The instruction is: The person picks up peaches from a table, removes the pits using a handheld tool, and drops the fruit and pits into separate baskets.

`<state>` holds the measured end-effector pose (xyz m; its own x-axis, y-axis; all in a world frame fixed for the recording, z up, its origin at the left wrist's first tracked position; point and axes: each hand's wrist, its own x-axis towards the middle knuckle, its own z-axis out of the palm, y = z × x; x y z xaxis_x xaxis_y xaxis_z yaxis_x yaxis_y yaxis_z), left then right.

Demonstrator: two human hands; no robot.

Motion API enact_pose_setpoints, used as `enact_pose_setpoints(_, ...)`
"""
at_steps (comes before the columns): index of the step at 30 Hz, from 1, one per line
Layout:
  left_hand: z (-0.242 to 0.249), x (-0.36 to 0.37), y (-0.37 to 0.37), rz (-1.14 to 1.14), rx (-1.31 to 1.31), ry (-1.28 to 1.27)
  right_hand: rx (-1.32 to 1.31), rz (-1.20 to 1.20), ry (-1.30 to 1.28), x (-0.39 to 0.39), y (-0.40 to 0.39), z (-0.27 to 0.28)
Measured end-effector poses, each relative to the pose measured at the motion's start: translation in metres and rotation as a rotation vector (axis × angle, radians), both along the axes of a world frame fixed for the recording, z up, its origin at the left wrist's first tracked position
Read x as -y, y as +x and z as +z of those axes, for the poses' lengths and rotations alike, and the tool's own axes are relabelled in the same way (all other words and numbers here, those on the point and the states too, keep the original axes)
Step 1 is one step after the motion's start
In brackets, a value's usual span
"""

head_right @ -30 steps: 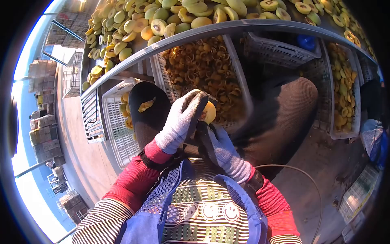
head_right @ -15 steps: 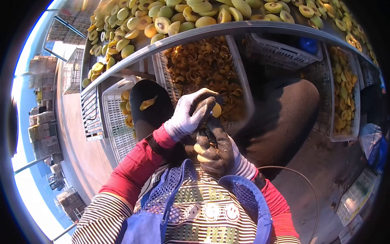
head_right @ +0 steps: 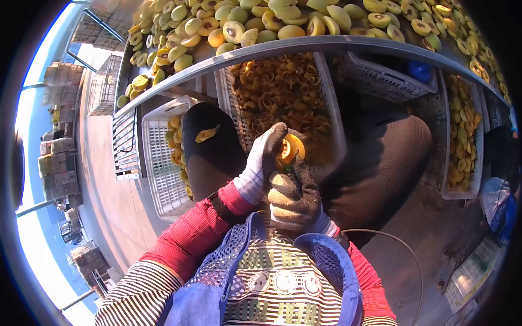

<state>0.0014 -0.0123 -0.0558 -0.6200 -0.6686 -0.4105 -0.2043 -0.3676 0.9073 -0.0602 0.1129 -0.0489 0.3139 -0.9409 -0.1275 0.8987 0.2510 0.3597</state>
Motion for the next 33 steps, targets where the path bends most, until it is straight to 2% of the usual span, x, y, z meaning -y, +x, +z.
enact_pose_setpoints(3, 0.003, 0.005, 0.005, -0.091, -0.064, -0.037, -0.002, -0.009, 0.001, 0.0, -0.001, -0.001)
enact_pose_setpoints(4, 0.0, 0.001, 0.004, -0.007, -0.163, 0.269, 0.004, -0.012, 0.004, 0.001, -0.002, -0.001)
enact_pose_setpoints(5, -0.001, -0.004, 0.002, -0.011, -0.161, 0.268, 0.006, -0.014, 0.008, 0.0, -0.003, 0.0)
enact_pose_setpoints(7, -0.001, -0.014, 0.001, 0.277, -0.209, 0.616, 0.006, -0.014, 0.021, -0.001, -0.003, 0.002)
enact_pose_setpoints(9, -0.001, -0.016, -0.002, 0.285, -0.189, 0.571, 0.015, -0.009, 0.045, -0.004, -0.003, 0.004)
enact_pose_setpoints(11, -0.008, -0.014, -0.002, 0.175, -0.176, 0.154, 0.028, -0.008, 0.073, -0.005, -0.002, 0.005)
enact_pose_setpoints(12, -0.01, -0.011, -0.002, 0.177, -0.176, 0.154, 0.037, -0.008, 0.094, -0.006, -0.003, 0.005)
enact_pose_setpoints(14, -0.008, 0.001, -0.001, 0.005, -0.127, -0.135, 0.06, -0.013, 0.153, -0.006, -0.004, 0.01)
enact_pose_setpoints(15, -0.004, -0.001, 0.001, 0.058, -0.078, -0.096, 0.061, -0.015, 0.152, -0.005, -0.005, 0.012)
enact_pose_setpoints(17, 0.004, 0.004, 0.007, -0.085, 0.096, -0.211, -1.012, 0.008, 0.296, 0.002, -0.013, 0.033)
enact_pose_setpoints(18, 0.0, 0.001, 0.008, -0.091, 0.095, -0.209, -0.934, 0.071, 0.403, 0.001, -0.021, 0.04)
enact_pose_setpoints(19, -0.008, -0.002, 0.01, -0.065, 0.072, -0.209, -0.932, 0.067, 0.406, 0.003, -0.017, 0.033)
enact_pose_setpoints(20, -0.007, -0.004, 0.01, -0.04, 0.047, -0.209, -1.265, -0.175, 0.417, 0.008, -0.009, 0.02)
enact_pose_setpoints(21, -0.003, -0.005, 0.014, -0.165, 0.175, -0.363, -1.591, -0.43, 0.417, 0.01, -0.005, 0.014)
enact_pose_setpoints(22, -0.003, -0.008, 0.015, -0.171, 0.149, -0.397, -1.375, -0.429, 0.43, 0.01, -0.007, 0.013)
enact_pose_setpoints(24, 0.001, -0.009, 0.016, -0.177, 0.122, -0.429, -1.451, -0.386, 0.389, 0.005, -0.012, 0.002)
enact_pose_setpoints(25, 0.009, -0.008, 0.016, -0.253, 0.144, -0.606, -1.523, -0.341, 0.345, 0.002, -0.015, -0.002)
enact_pose_setpoints(26, 0.012, -0.008, 0.017, -0.326, 0.165, -0.784, -1.238, -0.395, 0.309, 0.001, -0.016, -0.005)
enact_pose_setpoints(27, 0.011, -0.007, 0.017, -0.327, 0.166, -0.782, -1.238, -0.394, 0.31, 0.001, -0.016, -0.006)
enact_pose_setpoints(29, 0.008, -0.005, 0.017, -0.302, 0.131, -0.557, -1.293, -0.453, 0.339, 0.004, -0.016, -0.004)
enact_pose_setpoints(33, 0.013, -0.006, 0.015, -0.252, -0.005, -0.399, -1.172, -0.411, 0.36, 0.007, -0.015, 0.008)
